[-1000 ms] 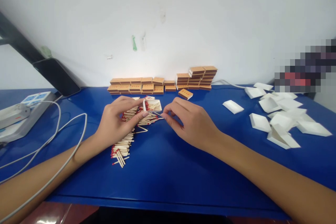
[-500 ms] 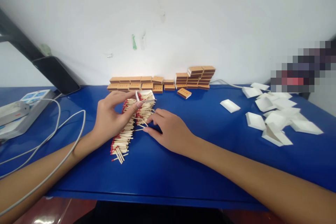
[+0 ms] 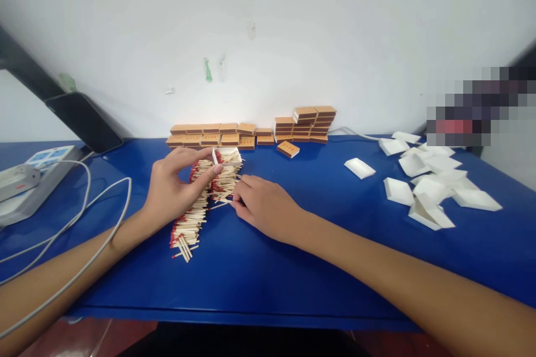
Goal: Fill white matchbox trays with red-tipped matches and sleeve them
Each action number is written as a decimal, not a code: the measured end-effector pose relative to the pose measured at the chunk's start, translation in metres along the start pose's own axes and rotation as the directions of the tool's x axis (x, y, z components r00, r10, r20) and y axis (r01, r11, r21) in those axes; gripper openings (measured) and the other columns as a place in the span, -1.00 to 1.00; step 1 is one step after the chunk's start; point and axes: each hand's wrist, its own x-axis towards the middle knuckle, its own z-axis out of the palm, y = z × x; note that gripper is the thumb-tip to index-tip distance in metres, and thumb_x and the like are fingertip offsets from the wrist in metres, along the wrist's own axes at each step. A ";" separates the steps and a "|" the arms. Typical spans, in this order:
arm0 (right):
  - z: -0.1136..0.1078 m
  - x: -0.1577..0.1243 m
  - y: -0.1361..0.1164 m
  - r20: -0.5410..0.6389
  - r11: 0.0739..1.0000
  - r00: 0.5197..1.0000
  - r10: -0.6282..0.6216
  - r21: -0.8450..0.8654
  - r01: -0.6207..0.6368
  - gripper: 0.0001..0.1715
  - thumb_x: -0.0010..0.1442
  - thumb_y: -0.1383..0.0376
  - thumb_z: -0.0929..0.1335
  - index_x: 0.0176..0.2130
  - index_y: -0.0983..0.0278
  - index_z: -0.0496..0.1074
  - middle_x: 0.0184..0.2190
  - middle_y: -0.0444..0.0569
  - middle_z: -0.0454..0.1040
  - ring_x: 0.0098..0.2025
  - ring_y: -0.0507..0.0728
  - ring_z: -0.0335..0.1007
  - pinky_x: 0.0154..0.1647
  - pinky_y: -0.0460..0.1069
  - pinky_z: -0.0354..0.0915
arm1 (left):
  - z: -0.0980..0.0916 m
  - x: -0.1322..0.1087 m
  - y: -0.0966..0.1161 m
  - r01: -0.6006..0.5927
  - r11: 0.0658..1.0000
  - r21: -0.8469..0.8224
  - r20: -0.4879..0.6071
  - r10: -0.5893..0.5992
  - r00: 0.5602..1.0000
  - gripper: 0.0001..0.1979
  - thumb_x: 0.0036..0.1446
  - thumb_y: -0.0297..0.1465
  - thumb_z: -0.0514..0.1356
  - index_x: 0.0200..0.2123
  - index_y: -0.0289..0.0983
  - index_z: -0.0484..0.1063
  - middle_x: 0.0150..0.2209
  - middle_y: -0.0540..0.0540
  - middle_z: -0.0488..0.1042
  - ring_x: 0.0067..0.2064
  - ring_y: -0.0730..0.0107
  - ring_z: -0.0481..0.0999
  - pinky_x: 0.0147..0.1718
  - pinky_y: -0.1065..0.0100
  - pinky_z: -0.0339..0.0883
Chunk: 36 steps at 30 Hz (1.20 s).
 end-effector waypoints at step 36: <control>-0.002 -0.002 -0.002 0.044 0.999 0.998 -0.050 0.003 0.050 -0.89 0.41 0.39 0.39 -0.24 0.29 0.45 -0.27 -0.04 0.50 -0.23 0.12 0.43 -0.17 0.01 0.33 | 0.002 -0.003 -0.003 0.027 1.000 0.011 0.035 -0.027 0.999 -0.69 0.27 -0.21 0.39 0.00 -0.25 0.65 -0.20 -0.10 0.68 -0.18 0.25 0.59 -0.16 0.23 0.42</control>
